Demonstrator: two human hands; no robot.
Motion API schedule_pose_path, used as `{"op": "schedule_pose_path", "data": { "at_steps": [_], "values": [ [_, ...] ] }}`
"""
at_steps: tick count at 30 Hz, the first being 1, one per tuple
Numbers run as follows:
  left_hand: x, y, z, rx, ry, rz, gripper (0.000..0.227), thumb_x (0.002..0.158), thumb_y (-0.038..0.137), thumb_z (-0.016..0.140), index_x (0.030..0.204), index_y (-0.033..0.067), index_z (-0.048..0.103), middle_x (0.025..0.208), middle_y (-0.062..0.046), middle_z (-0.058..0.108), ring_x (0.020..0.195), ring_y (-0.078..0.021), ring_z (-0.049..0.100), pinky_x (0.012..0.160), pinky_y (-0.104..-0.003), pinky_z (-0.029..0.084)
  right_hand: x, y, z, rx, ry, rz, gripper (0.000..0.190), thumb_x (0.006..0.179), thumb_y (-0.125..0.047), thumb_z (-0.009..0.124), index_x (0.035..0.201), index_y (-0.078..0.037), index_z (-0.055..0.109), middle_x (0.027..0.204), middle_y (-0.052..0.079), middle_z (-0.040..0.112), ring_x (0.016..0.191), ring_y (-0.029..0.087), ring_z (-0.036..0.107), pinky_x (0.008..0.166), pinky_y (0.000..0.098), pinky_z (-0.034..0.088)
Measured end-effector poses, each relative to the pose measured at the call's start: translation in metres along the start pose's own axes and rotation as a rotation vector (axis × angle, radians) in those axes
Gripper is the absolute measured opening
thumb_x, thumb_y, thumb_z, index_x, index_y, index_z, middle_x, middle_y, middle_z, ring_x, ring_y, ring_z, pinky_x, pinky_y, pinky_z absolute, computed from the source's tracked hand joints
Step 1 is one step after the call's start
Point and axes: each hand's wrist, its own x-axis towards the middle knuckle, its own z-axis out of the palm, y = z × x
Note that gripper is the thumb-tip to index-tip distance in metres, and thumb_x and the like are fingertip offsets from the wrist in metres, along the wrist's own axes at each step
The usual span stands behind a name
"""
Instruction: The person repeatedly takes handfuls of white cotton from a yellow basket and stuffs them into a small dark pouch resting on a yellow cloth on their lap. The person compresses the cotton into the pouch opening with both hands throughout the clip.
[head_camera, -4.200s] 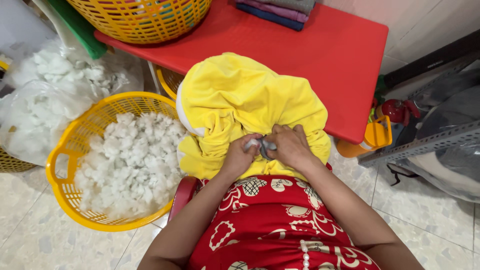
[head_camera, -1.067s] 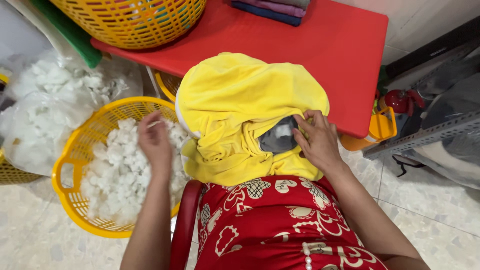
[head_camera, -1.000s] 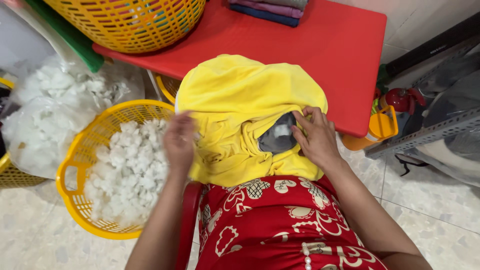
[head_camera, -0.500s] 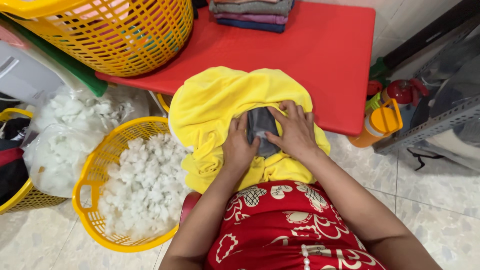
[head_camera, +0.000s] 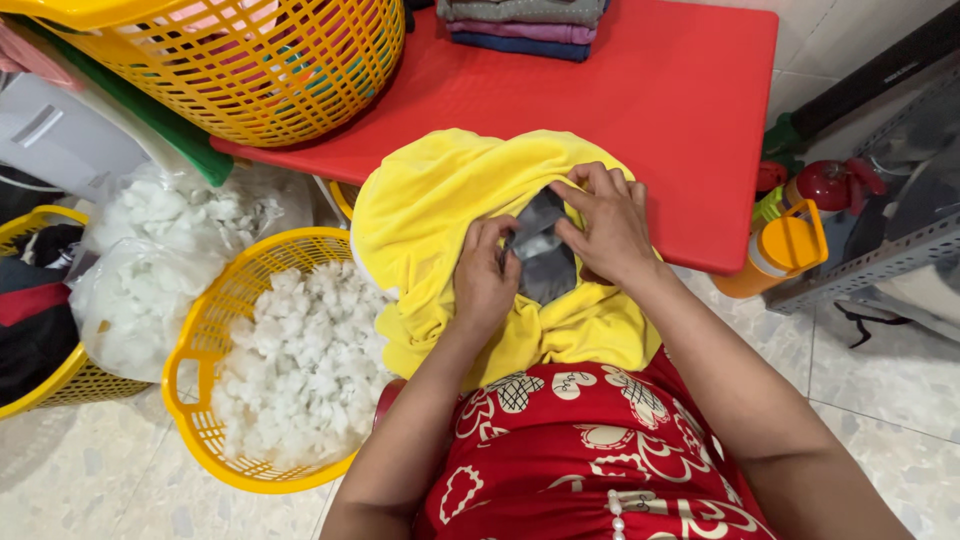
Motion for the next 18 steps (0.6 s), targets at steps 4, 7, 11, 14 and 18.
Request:
{"op": "schedule_pose_path", "data": {
  "at_steps": [4, 7, 11, 14, 18],
  "values": [
    [0.01, 0.006, 0.011, 0.317, 0.014, 0.095, 0.039, 0.085, 0.005, 0.068, 0.121, 0.02, 0.07, 0.129, -0.008, 0.056, 0.109, -0.0253, 0.063, 0.086, -0.039, 0.055, 0.004, 0.009, 0.011, 0.063, -0.029, 0.058, 0.047, 0.084, -0.026, 0.075, 0.129, -0.016, 0.073, 0.121, 0.001, 0.059, 0.113, 0.02, 0.055, 0.097, 0.0404, 0.034],
    [0.019, 0.007, 0.017, 0.445, -0.003, 0.104, 0.043, 0.083, 0.014, 0.07, 0.126, 0.0138, 0.068, 0.139, -0.012, 0.048, 0.123, -0.0334, 0.053, 0.092, -0.047, 0.05, 0.005, 0.012, 0.02, 0.082, -0.023, 0.069, 0.046, 0.084, -0.028, 0.076, 0.129, -0.017, 0.073, 0.12, 0.003, 0.059, 0.114, 0.021, 0.055, 0.094, 0.0409, 0.034],
    [0.03, 0.006, 0.024, 0.443, 0.044, 0.129, 0.043, 0.085, 0.024, 0.073, 0.126, 0.0111, 0.067, 0.14, -0.012, 0.046, 0.126, -0.0359, 0.05, 0.097, -0.048, 0.05, 0.007, 0.019, 0.032, 0.104, 0.012, 0.073, 0.042, 0.087, -0.025, 0.075, 0.128, -0.016, 0.074, 0.122, 0.007, 0.062, 0.116, 0.025, 0.058, 0.094, 0.043, 0.04],
    [0.046, 0.008, 0.029, 0.448, -0.013, 0.038, 0.04, 0.092, 0.028, 0.074, 0.129, 0.0145, 0.067, 0.141, -0.01, 0.047, 0.125, -0.0339, 0.052, 0.094, -0.047, 0.051, 0.016, 0.029, 0.033, 0.217, 0.003, 0.115, 0.038, 0.09, -0.02, 0.07, 0.128, -0.015, 0.074, 0.123, 0.01, 0.066, 0.115, 0.029, 0.063, 0.096, 0.0398, 0.048],
    [0.065, 0.012, 0.036, 0.455, -0.087, -0.03, 0.047, 0.082, 0.031, 0.079, 0.124, 0.0145, 0.067, 0.132, -0.011, 0.048, 0.117, -0.0354, 0.053, 0.087, -0.048, 0.051, 0.021, 0.044, 0.035, 0.379, -0.061, 0.202, 0.035, 0.091, -0.013, 0.067, 0.126, -0.014, 0.074, 0.126, 0.014, 0.068, 0.111, 0.029, 0.068, 0.093, 0.0343, 0.052]
  ]
}}
